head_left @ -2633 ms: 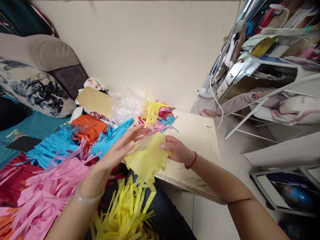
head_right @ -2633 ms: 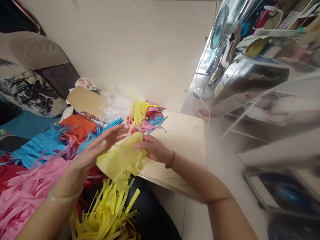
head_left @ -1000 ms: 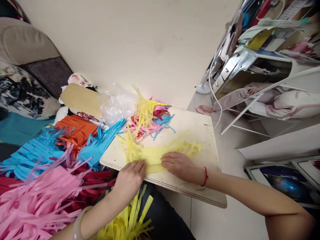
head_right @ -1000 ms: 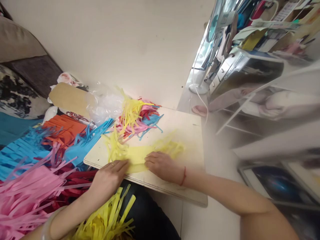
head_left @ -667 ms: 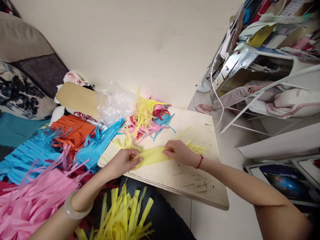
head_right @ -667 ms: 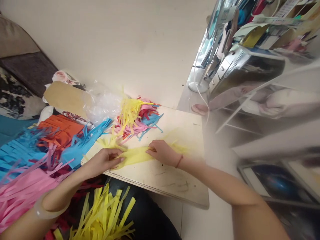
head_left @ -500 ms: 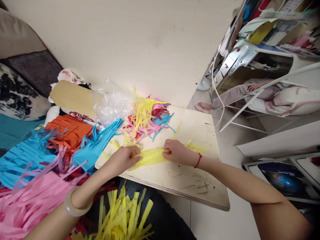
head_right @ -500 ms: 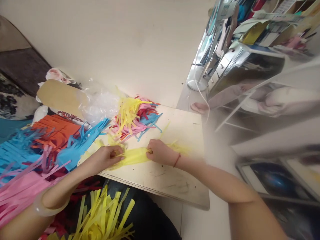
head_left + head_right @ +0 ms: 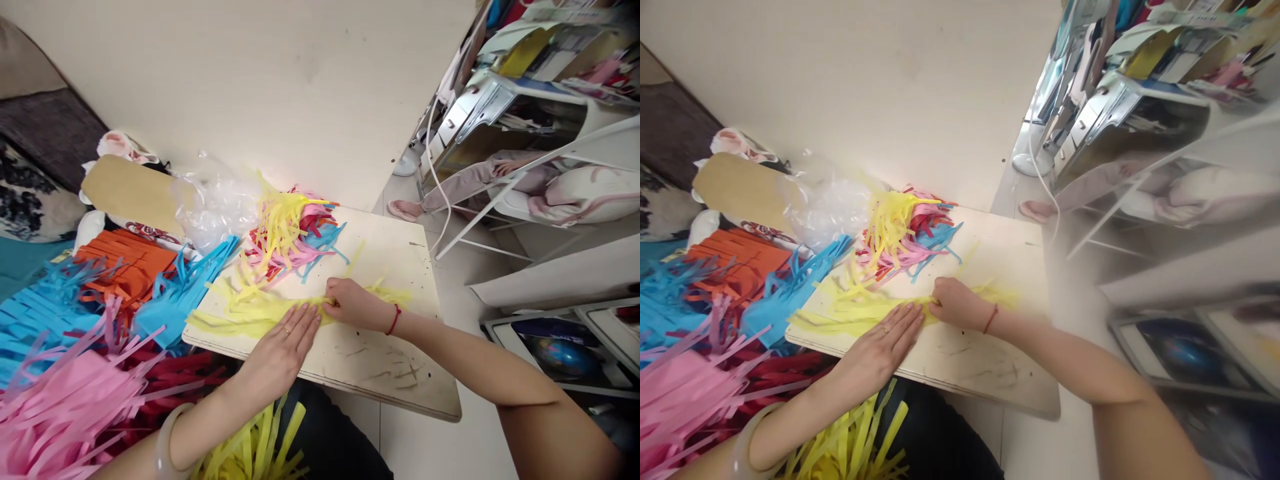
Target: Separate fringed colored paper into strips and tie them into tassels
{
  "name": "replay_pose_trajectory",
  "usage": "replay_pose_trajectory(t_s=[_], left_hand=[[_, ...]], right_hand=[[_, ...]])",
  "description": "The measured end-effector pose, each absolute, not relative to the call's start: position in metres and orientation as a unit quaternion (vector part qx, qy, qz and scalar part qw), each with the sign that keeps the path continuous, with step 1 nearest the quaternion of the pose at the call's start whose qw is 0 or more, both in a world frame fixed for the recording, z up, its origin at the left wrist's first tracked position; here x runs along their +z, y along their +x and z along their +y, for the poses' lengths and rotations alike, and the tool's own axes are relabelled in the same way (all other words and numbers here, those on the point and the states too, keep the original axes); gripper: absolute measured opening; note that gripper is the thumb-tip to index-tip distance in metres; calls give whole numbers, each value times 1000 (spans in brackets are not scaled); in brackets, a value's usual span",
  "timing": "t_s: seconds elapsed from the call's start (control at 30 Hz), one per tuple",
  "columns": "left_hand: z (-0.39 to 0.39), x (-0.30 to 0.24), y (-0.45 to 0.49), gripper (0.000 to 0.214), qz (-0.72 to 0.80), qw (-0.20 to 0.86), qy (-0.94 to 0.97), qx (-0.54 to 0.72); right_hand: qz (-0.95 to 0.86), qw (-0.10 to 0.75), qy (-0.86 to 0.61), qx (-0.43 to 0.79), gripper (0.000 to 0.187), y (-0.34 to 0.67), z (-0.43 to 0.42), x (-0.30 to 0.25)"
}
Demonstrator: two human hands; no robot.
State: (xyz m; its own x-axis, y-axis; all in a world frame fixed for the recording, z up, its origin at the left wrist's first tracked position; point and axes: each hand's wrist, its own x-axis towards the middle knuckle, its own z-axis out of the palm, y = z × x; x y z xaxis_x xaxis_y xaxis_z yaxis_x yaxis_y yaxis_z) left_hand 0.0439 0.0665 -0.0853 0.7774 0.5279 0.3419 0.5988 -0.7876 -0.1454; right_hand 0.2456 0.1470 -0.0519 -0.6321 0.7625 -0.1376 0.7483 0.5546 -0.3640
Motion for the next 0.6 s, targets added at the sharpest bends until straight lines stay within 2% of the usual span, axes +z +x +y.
replay_pose_trajectory(t_s=[0.13,0.33,0.6], left_hand=[[68,-98,44,54,-316,105,-938,-94],[66,-102,45,55,-335,88,-935,-79],[66,-105,48,58,-344,84,-931,-89]], right_hand=[[-887,2,-423,185,26,244,147,-52],[-892,-1,-420,165,27,245,151,-53],[-895,-46,-419,142,28,242,157,-51]])
